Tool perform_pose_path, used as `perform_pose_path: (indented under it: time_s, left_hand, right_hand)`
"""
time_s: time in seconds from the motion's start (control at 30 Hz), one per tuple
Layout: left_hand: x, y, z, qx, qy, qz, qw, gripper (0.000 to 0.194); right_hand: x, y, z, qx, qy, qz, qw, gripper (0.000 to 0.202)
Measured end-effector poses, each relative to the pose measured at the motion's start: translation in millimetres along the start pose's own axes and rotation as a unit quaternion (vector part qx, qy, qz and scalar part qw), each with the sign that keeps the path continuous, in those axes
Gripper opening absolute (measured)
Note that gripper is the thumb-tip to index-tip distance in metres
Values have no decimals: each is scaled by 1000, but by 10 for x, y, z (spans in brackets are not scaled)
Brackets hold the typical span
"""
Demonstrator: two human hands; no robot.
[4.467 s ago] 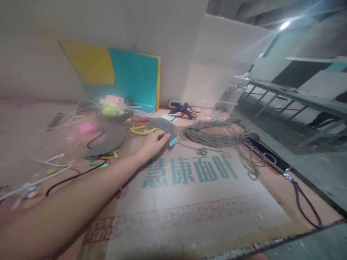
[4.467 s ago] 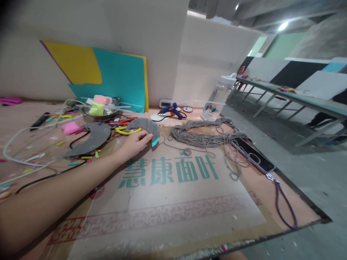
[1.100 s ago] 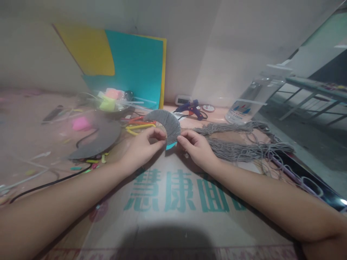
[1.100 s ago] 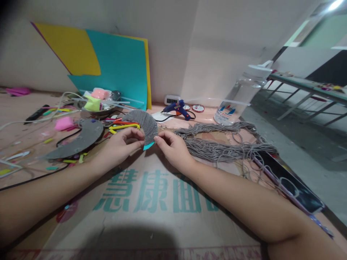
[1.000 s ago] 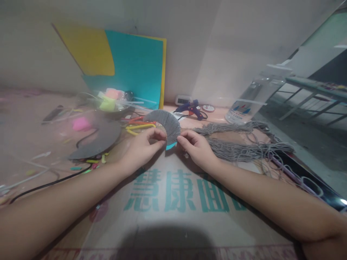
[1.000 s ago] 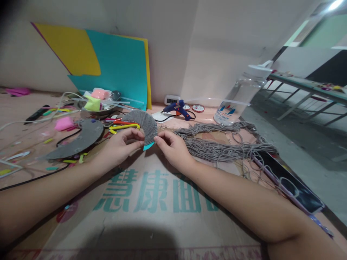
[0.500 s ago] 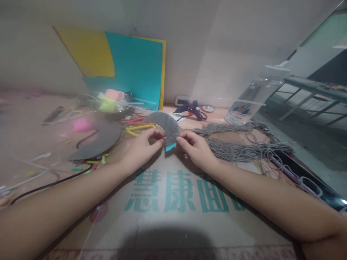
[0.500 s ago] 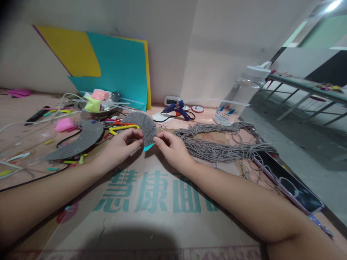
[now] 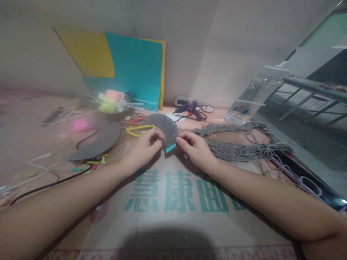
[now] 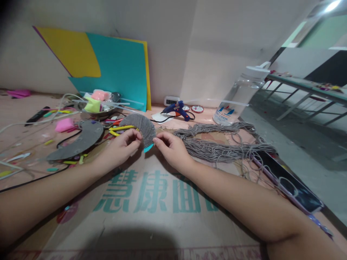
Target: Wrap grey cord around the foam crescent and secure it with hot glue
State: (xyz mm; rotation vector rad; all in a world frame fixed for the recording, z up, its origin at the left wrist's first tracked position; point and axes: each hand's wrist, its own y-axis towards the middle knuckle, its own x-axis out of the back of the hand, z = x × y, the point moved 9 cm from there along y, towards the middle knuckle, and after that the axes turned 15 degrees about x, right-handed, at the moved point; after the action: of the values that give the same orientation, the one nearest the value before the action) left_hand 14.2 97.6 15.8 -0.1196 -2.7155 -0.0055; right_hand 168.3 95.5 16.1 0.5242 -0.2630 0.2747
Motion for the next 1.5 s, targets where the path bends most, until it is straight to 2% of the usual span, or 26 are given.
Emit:
perform_pose_path:
  time_s: [0.27, 0.4, 0.53, 0.67, 0.83, 1.1, 1.23, 1.5]
  left_hand:
    - [-4, 2, -1, 11, -7, 5, 1000, 4]
    - [33, -15, 20, 23, -12, -15, 1000, 7]
    - [46, -43, 1, -10, -56, -14, 998, 15]
    - [65, -74, -60, -55, -34, -23, 998, 18]
    - [91, -79, -68, -54, -12, -32, 998, 25]
    - [77, -63, -77, -33, 26, -35, 999, 25]
    - [87, -79, -109, -34, 28, -40, 998, 23]
    - [83, -44, -57, -17, -7, -32, 999, 25]
  right_hand:
    - [-1, 16, 26, 10, -5, 3, 1000, 21]
    - [-10, 23, 7, 6, -7, 8, 1000, 21]
    - [-57, 20, -28, -12, -31, 40, 999, 25]
    - [-98, 10, -38, -25, -48, 64, 996, 26]
    - [-110, 11, -40, -28, -41, 65, 997, 24]
    - [-143, 21, 91, 27, -90, 99, 991, 23]
    - [-96, 22, 85, 24, -47, 74, 996, 31]
    - [-73, 16, 74, 24, -7, 51, 998, 30]
